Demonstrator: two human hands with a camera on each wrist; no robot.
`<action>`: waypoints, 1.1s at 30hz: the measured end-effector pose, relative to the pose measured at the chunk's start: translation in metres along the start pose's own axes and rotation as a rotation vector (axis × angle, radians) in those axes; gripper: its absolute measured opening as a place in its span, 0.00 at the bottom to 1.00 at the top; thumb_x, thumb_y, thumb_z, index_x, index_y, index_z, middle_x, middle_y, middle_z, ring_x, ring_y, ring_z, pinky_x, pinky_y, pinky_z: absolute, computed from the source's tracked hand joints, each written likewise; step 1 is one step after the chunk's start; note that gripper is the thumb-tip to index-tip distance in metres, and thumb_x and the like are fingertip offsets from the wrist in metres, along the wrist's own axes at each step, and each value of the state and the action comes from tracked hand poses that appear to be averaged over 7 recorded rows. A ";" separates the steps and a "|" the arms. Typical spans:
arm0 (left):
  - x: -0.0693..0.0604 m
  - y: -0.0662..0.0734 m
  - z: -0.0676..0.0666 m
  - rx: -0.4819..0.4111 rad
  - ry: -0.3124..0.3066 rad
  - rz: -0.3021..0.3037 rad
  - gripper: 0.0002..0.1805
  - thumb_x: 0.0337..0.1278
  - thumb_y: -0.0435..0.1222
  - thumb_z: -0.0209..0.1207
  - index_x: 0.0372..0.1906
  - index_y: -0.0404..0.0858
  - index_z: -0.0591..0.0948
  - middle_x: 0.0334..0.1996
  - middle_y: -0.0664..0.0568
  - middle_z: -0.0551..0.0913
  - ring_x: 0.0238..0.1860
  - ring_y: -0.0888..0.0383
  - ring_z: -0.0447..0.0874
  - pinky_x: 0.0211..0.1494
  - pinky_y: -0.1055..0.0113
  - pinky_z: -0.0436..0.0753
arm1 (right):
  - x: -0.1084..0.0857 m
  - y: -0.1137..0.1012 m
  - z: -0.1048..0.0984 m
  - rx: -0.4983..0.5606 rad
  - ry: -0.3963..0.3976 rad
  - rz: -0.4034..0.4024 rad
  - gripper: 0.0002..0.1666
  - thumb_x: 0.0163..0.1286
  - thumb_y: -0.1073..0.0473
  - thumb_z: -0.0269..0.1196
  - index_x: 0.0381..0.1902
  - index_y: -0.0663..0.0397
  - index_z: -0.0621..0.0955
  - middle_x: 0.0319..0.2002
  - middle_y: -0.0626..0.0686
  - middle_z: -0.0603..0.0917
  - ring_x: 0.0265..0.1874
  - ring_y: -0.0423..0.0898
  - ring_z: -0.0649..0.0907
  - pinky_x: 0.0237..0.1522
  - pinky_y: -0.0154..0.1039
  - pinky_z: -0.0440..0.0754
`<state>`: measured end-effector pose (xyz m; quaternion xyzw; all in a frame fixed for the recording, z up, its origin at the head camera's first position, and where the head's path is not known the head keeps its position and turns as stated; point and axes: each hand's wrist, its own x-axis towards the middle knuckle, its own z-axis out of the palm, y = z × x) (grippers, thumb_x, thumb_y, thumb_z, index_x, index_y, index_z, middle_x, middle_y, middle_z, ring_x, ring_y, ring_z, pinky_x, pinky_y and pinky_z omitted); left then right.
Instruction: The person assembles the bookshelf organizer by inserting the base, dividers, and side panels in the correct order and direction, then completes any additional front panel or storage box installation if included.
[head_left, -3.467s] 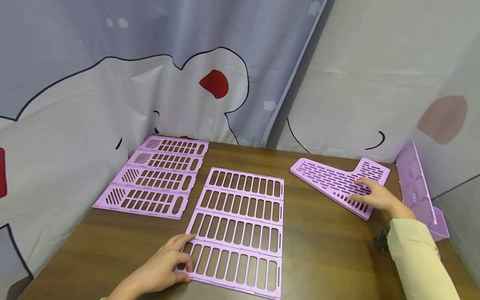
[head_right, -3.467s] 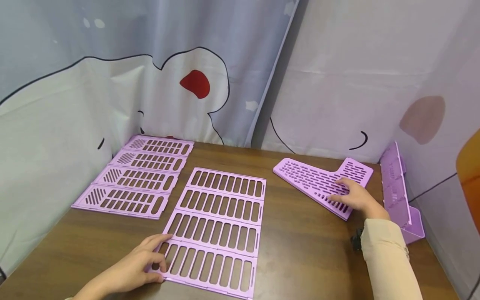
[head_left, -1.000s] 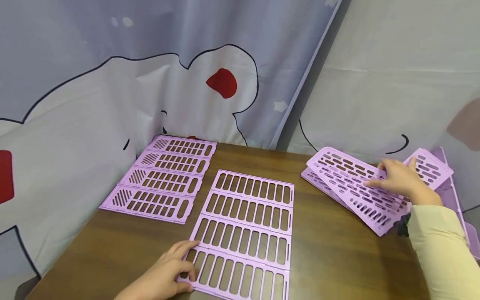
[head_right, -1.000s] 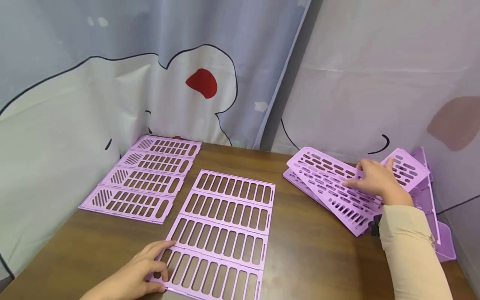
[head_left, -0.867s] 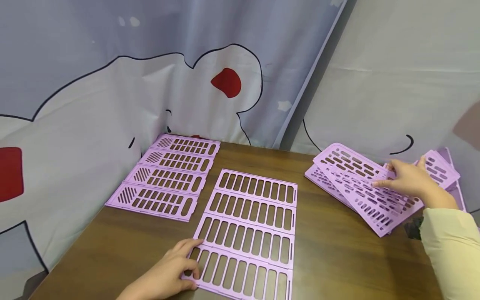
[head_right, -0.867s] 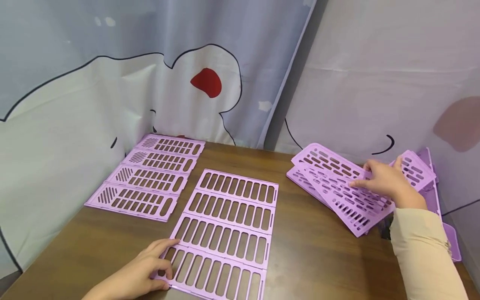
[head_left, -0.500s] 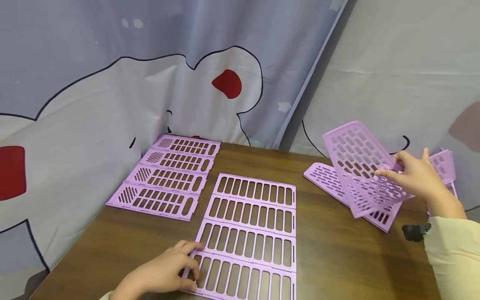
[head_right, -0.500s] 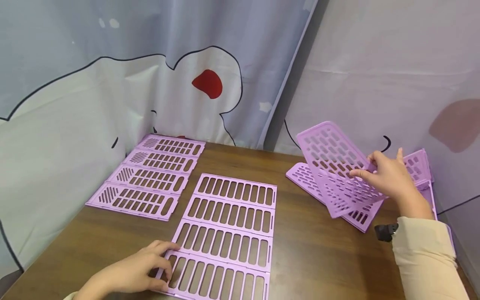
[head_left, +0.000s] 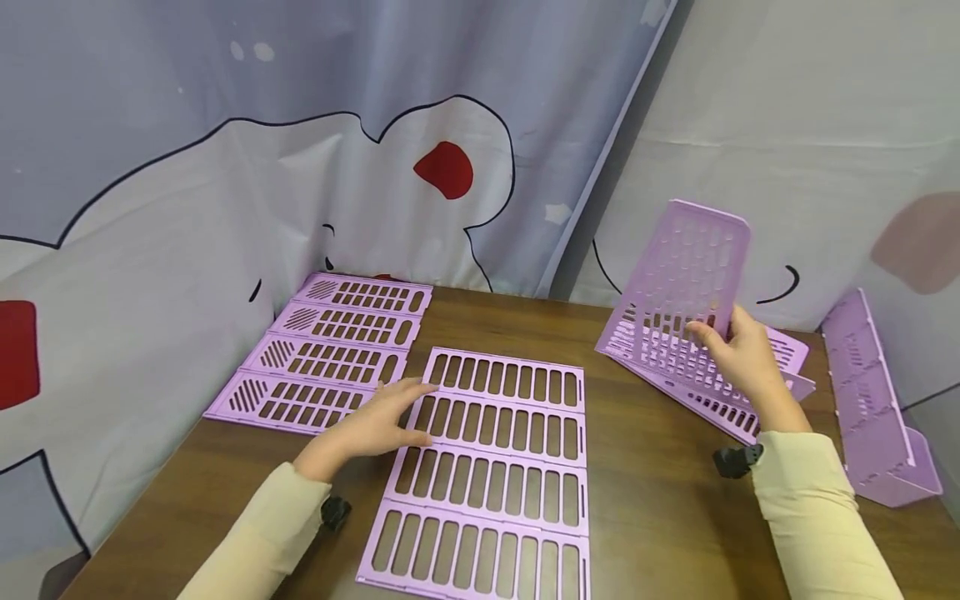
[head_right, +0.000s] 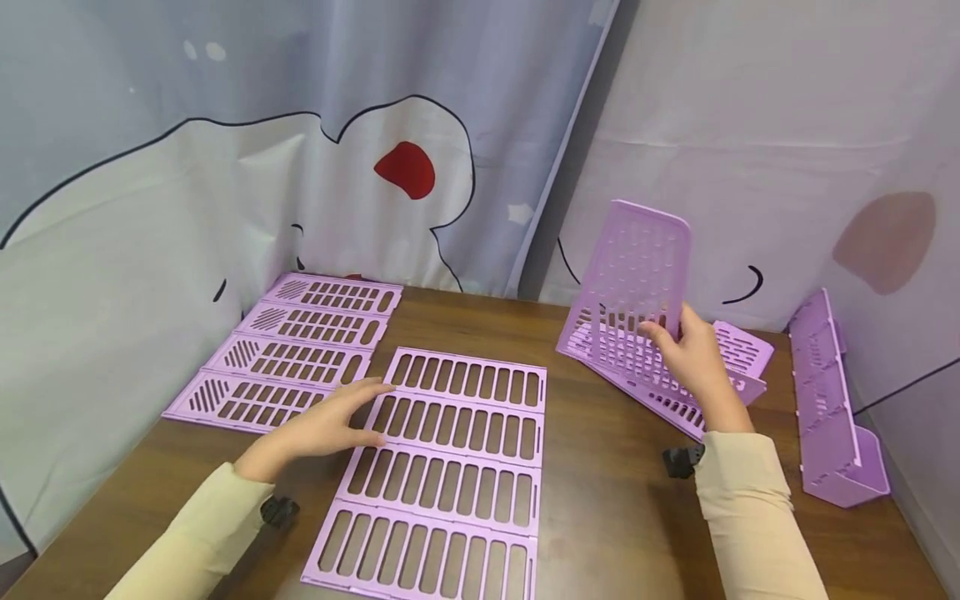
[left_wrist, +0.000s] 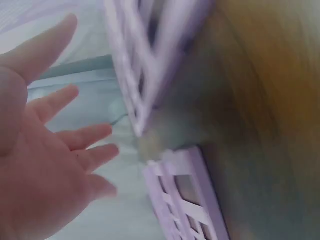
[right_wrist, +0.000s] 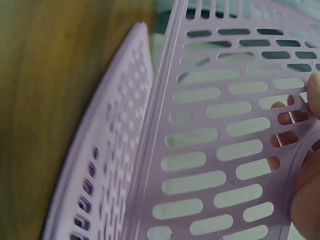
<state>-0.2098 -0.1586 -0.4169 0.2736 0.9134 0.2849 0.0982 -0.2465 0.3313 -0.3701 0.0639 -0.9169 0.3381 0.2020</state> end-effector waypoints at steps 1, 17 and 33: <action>0.004 -0.002 0.001 0.027 -0.011 -0.028 0.42 0.50 0.44 0.69 0.69 0.34 0.66 0.68 0.28 0.60 0.70 0.31 0.55 0.68 0.30 0.45 | 0.000 0.000 0.004 0.002 -0.017 -0.001 0.16 0.70 0.53 0.61 0.37 0.61 0.72 0.25 0.54 0.76 0.19 0.36 0.70 0.19 0.31 0.68; 0.030 -0.021 0.010 0.153 -0.127 -0.108 0.36 0.37 0.52 0.74 0.55 0.44 0.76 0.72 0.30 0.54 0.73 0.32 0.45 0.64 0.27 0.27 | 0.009 0.012 0.036 0.050 -0.086 0.020 0.12 0.69 0.57 0.62 0.36 0.62 0.76 0.29 0.63 0.85 0.23 0.34 0.76 0.22 0.30 0.72; 0.024 -0.029 0.010 0.049 -0.103 -0.094 0.21 0.38 0.48 0.74 0.19 0.45 0.72 0.73 0.32 0.53 0.73 0.34 0.48 0.63 0.24 0.37 | 0.008 0.009 0.036 0.043 -0.107 0.054 0.14 0.70 0.54 0.60 0.37 0.61 0.76 0.28 0.60 0.84 0.23 0.39 0.76 0.22 0.33 0.72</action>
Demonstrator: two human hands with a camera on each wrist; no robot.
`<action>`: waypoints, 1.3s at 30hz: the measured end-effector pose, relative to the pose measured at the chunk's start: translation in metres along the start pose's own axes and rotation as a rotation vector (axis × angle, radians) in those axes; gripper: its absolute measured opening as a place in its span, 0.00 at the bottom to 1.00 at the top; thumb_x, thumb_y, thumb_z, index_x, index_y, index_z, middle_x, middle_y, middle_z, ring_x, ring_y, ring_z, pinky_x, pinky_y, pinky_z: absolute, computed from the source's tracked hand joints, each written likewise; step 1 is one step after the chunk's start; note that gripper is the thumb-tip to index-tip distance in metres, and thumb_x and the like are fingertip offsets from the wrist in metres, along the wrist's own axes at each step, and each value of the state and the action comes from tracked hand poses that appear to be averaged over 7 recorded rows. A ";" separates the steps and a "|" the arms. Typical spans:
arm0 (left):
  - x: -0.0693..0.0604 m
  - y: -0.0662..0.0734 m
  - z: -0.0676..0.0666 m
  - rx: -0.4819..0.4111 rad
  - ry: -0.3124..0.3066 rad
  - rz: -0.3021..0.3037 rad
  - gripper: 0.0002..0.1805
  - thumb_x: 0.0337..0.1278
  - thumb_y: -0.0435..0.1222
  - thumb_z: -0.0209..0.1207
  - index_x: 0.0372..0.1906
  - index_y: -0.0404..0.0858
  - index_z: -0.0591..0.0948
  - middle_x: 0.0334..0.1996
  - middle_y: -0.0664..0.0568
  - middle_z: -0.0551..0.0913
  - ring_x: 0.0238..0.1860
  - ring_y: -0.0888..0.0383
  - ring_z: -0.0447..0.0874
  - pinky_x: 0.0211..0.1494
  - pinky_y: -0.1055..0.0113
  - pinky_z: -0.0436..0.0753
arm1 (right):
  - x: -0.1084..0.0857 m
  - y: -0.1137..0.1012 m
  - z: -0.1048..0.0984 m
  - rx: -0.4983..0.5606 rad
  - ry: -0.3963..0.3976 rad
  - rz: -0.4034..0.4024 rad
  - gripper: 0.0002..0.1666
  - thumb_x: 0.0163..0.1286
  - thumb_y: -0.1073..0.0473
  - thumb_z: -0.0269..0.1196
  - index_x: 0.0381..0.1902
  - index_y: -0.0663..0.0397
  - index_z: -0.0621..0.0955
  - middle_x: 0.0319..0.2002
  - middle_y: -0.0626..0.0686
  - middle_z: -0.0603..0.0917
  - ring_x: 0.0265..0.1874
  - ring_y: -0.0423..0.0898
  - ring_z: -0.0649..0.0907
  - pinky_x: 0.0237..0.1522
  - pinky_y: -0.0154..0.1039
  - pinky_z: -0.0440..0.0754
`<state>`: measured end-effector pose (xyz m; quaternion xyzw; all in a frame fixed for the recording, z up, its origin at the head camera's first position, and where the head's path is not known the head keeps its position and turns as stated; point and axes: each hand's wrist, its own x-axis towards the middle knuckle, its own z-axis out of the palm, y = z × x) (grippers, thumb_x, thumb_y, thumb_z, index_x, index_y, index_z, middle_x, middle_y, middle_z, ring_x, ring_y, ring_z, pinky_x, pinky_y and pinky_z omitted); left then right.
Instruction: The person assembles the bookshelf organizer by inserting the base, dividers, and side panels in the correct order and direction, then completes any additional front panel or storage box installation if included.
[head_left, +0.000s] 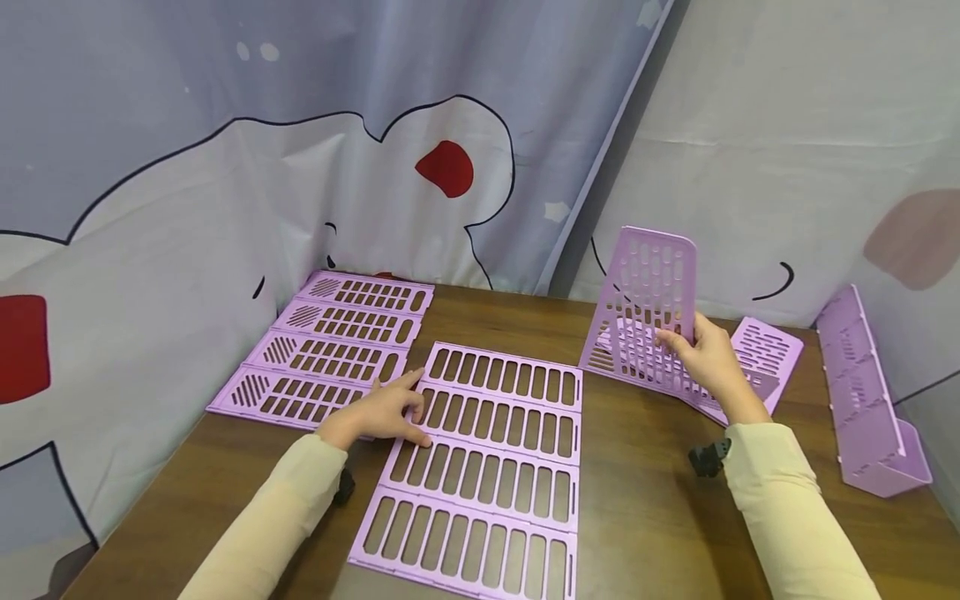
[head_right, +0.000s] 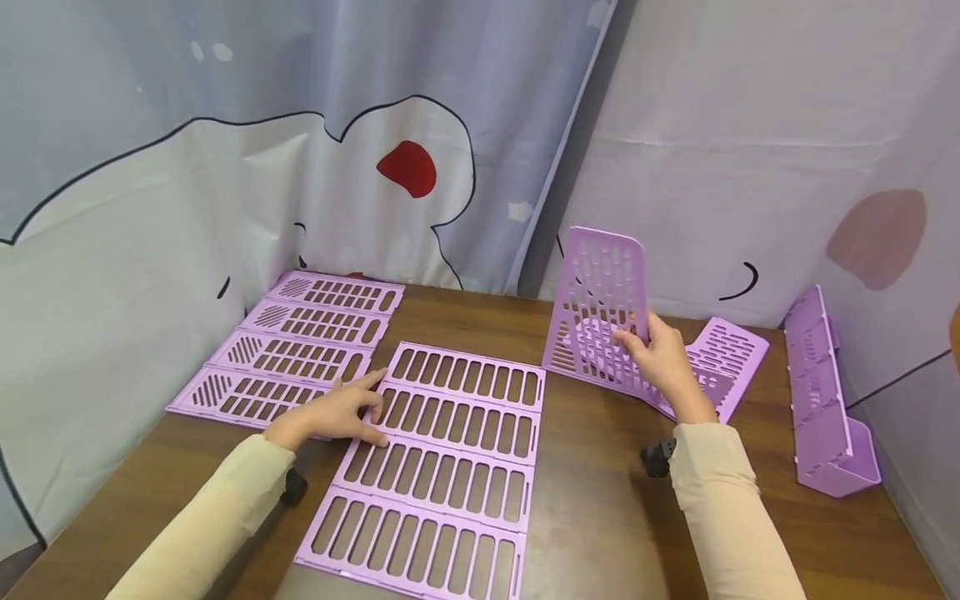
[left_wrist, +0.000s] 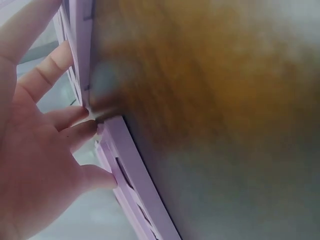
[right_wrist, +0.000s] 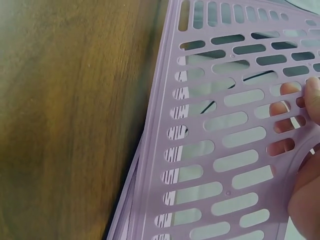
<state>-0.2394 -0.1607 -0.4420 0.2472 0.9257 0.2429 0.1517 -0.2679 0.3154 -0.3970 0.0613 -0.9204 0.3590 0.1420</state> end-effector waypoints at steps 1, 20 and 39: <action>-0.001 0.000 0.001 0.000 -0.001 -0.005 0.21 0.38 0.48 0.74 0.18 0.45 0.72 0.73 0.32 0.53 0.73 0.34 0.48 0.63 0.23 0.37 | 0.000 0.000 0.000 0.003 -0.004 -0.001 0.14 0.70 0.54 0.60 0.38 0.62 0.76 0.28 0.61 0.84 0.23 0.38 0.76 0.23 0.33 0.73; -0.011 -0.002 0.004 -0.008 -0.007 -0.002 0.21 0.38 0.48 0.74 0.17 0.46 0.72 0.73 0.32 0.54 0.73 0.33 0.46 0.62 0.23 0.34 | -0.016 0.005 -0.004 0.012 -0.043 -0.037 0.13 0.70 0.56 0.61 0.37 0.62 0.75 0.28 0.61 0.84 0.21 0.37 0.74 0.19 0.34 0.72; 0.000 0.001 0.004 0.000 -0.018 -0.017 0.20 0.37 0.49 0.74 0.17 0.47 0.73 0.74 0.35 0.53 0.73 0.32 0.45 0.64 0.25 0.31 | -0.016 0.009 -0.001 -0.024 0.005 -0.128 0.10 0.67 0.61 0.63 0.37 0.64 0.76 0.24 0.60 0.83 0.19 0.36 0.73 0.17 0.33 0.71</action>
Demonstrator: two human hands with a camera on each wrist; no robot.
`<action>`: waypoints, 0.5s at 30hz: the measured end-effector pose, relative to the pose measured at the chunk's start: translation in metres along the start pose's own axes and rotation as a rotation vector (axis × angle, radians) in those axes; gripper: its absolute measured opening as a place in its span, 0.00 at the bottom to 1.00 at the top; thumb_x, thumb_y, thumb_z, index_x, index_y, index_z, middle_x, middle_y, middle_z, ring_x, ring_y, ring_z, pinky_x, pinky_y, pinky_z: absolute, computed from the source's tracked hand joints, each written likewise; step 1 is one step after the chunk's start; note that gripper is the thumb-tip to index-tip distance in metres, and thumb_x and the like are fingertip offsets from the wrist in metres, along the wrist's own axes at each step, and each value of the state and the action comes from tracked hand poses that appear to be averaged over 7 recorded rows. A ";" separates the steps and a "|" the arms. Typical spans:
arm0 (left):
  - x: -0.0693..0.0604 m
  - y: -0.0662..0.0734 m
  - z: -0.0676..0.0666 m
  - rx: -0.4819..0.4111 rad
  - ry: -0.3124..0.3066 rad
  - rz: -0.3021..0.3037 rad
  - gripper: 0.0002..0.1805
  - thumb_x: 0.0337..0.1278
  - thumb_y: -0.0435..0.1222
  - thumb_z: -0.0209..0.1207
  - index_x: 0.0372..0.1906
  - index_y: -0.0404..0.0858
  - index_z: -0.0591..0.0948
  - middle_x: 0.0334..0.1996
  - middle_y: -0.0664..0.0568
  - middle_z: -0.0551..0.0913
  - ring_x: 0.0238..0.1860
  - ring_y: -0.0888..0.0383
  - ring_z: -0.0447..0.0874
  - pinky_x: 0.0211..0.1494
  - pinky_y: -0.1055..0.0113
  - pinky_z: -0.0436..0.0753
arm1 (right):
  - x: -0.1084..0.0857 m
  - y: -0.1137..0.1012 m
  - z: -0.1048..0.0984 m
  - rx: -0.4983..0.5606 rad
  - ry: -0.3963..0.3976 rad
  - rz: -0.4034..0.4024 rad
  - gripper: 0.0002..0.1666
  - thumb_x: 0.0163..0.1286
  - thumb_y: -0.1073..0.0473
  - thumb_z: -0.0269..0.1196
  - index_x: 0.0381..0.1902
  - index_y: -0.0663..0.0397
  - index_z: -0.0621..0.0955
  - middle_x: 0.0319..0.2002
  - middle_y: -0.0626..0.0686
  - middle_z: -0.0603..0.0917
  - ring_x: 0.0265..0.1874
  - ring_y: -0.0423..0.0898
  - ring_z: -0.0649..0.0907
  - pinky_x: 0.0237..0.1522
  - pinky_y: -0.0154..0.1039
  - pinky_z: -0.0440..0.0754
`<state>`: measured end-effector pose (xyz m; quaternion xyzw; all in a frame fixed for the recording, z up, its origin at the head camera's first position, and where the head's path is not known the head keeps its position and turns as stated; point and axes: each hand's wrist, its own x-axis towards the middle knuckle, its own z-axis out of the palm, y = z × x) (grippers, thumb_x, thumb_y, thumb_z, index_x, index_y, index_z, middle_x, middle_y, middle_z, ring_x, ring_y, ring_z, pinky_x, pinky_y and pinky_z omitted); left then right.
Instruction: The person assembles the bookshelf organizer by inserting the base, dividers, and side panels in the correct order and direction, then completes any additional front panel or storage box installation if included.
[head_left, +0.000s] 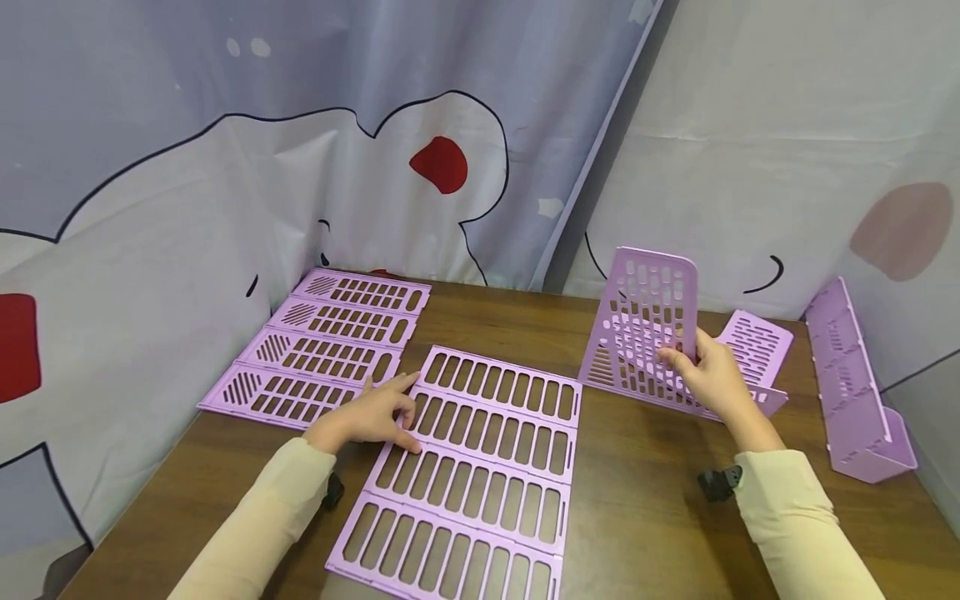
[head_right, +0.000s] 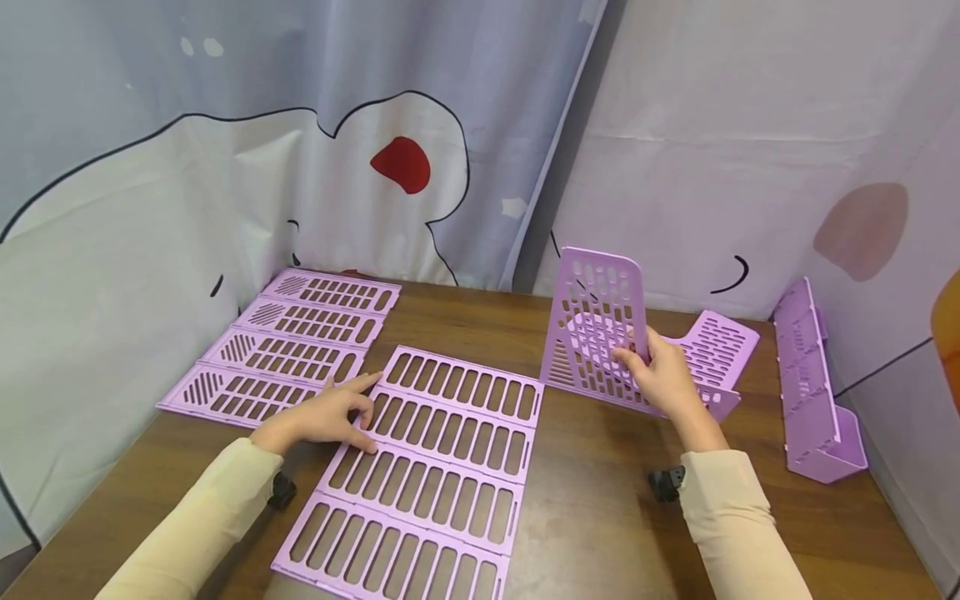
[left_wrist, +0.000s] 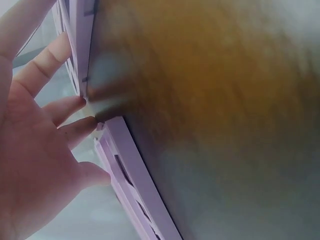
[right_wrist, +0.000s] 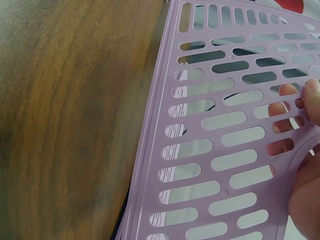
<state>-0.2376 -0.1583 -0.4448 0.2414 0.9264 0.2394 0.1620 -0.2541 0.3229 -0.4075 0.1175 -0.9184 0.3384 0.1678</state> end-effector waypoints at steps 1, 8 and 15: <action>0.001 0.000 0.000 0.002 -0.002 0.006 0.20 0.36 0.49 0.74 0.17 0.47 0.73 0.74 0.35 0.53 0.73 0.32 0.46 0.64 0.25 0.30 | -0.001 -0.001 -0.001 -0.004 -0.003 0.003 0.10 0.68 0.60 0.63 0.37 0.64 0.76 0.24 0.60 0.83 0.19 0.37 0.73 0.18 0.33 0.71; 0.004 -0.002 -0.002 0.012 -0.024 0.028 0.20 0.36 0.49 0.74 0.17 0.48 0.73 0.74 0.38 0.54 0.74 0.34 0.45 0.64 0.26 0.30 | -0.009 -0.005 -0.008 -0.012 -0.013 0.019 0.12 0.68 0.59 0.63 0.41 0.64 0.77 0.24 0.59 0.83 0.19 0.38 0.74 0.17 0.33 0.71; 0.010 -0.003 -0.004 0.028 -0.035 0.062 0.20 0.36 0.48 0.75 0.17 0.46 0.73 0.74 0.36 0.55 0.73 0.31 0.45 0.63 0.25 0.31 | -0.019 -0.004 -0.011 0.003 -0.011 0.029 0.10 0.67 0.59 0.63 0.35 0.62 0.76 0.24 0.59 0.82 0.17 0.35 0.71 0.15 0.33 0.69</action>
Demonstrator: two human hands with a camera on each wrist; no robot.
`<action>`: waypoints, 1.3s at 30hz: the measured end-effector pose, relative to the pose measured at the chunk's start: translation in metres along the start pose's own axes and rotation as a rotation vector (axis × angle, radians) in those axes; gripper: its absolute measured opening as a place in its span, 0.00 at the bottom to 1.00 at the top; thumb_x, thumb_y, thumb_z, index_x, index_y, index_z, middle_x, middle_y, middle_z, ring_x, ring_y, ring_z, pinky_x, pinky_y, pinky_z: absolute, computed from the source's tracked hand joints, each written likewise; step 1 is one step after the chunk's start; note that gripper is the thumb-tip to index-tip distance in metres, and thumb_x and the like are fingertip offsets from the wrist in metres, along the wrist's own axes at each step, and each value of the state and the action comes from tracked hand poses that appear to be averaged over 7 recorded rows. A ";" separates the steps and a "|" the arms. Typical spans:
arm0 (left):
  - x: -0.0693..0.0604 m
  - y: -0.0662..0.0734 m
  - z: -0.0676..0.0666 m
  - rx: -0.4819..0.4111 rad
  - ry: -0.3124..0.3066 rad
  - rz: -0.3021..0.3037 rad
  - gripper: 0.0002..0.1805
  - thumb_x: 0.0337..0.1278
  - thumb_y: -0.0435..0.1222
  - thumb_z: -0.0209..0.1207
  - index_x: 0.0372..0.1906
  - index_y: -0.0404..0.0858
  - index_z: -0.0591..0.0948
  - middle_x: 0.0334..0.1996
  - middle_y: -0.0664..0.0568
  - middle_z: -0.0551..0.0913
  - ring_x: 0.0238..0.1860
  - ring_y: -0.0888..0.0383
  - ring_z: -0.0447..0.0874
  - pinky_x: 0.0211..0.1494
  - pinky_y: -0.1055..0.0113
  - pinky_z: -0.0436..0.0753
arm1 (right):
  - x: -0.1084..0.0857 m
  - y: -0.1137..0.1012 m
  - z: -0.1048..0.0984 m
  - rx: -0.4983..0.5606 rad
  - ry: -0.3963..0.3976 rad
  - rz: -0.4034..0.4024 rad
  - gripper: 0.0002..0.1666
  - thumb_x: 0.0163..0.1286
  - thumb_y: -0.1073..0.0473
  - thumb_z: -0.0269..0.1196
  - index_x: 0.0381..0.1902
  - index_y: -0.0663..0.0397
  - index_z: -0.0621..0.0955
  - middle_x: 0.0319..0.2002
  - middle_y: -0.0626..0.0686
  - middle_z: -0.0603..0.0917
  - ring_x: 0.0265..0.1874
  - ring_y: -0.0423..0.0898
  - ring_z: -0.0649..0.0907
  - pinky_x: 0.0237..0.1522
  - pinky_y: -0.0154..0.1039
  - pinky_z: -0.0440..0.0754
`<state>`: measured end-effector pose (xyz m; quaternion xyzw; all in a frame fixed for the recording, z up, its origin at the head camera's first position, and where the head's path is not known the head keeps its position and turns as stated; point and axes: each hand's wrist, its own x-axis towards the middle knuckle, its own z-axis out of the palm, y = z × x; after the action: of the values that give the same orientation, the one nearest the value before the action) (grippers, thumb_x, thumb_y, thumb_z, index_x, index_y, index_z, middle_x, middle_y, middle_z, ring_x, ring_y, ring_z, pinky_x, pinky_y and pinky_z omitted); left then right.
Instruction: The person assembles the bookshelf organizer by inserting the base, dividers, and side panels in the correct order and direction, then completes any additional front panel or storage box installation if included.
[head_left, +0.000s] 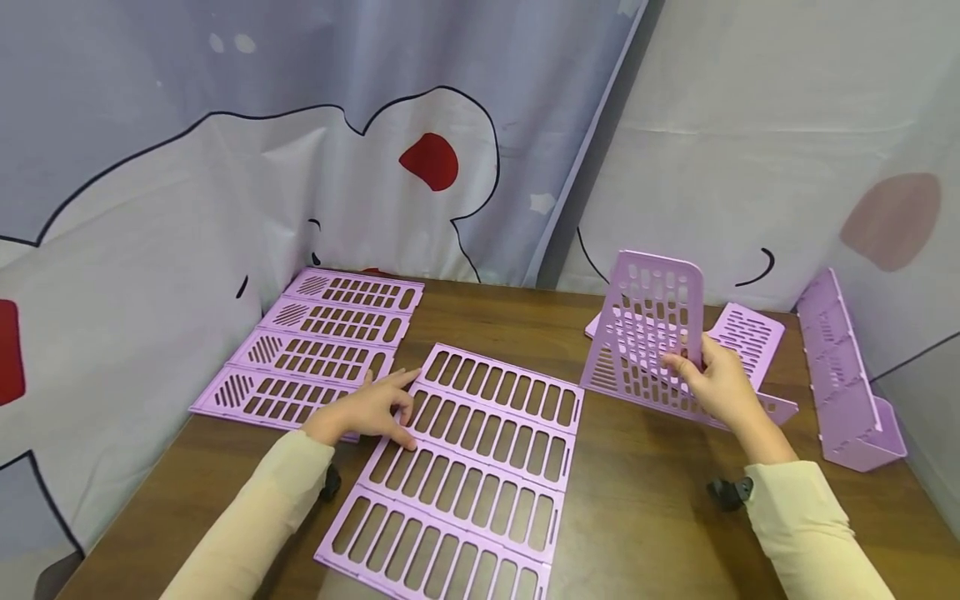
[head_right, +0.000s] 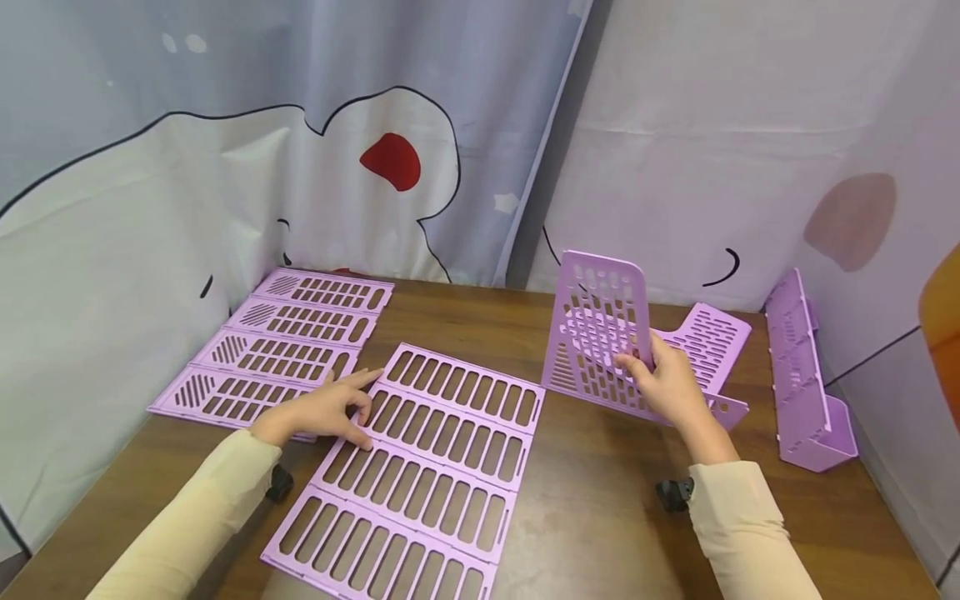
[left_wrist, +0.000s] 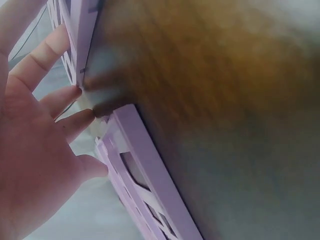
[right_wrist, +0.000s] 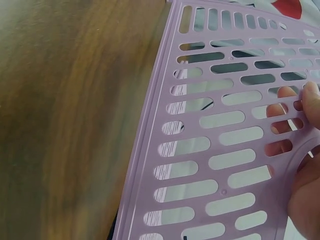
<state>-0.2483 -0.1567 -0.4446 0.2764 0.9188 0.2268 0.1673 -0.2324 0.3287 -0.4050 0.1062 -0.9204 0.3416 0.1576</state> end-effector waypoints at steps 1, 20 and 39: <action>0.001 0.000 0.000 -0.001 -0.003 0.000 0.20 0.36 0.48 0.75 0.17 0.46 0.73 0.74 0.36 0.55 0.73 0.31 0.45 0.63 0.25 0.32 | -0.002 0.000 0.000 0.003 0.000 0.004 0.10 0.68 0.59 0.63 0.35 0.62 0.76 0.24 0.59 0.83 0.17 0.34 0.71 0.15 0.33 0.69; 0.006 -0.003 -0.001 -0.028 -0.027 0.003 0.20 0.35 0.47 0.75 0.17 0.46 0.73 0.74 0.37 0.52 0.73 0.31 0.42 0.64 0.27 0.29 | -0.015 0.009 0.007 0.004 0.065 0.008 0.11 0.67 0.59 0.63 0.36 0.63 0.75 0.24 0.62 0.83 0.17 0.35 0.73 0.16 0.33 0.72; 0.007 -0.003 0.001 -0.036 -0.021 0.020 0.20 0.36 0.47 0.75 0.17 0.45 0.72 0.74 0.35 0.52 0.73 0.29 0.41 0.64 0.26 0.30 | -0.017 0.007 0.020 0.037 0.177 -0.093 0.09 0.59 0.68 0.68 0.29 0.63 0.76 0.17 0.55 0.78 0.14 0.33 0.67 0.13 0.29 0.63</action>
<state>-0.2545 -0.1550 -0.4480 0.2846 0.9099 0.2423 0.1797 -0.2232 0.3224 -0.4300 0.1211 -0.8905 0.3589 0.2520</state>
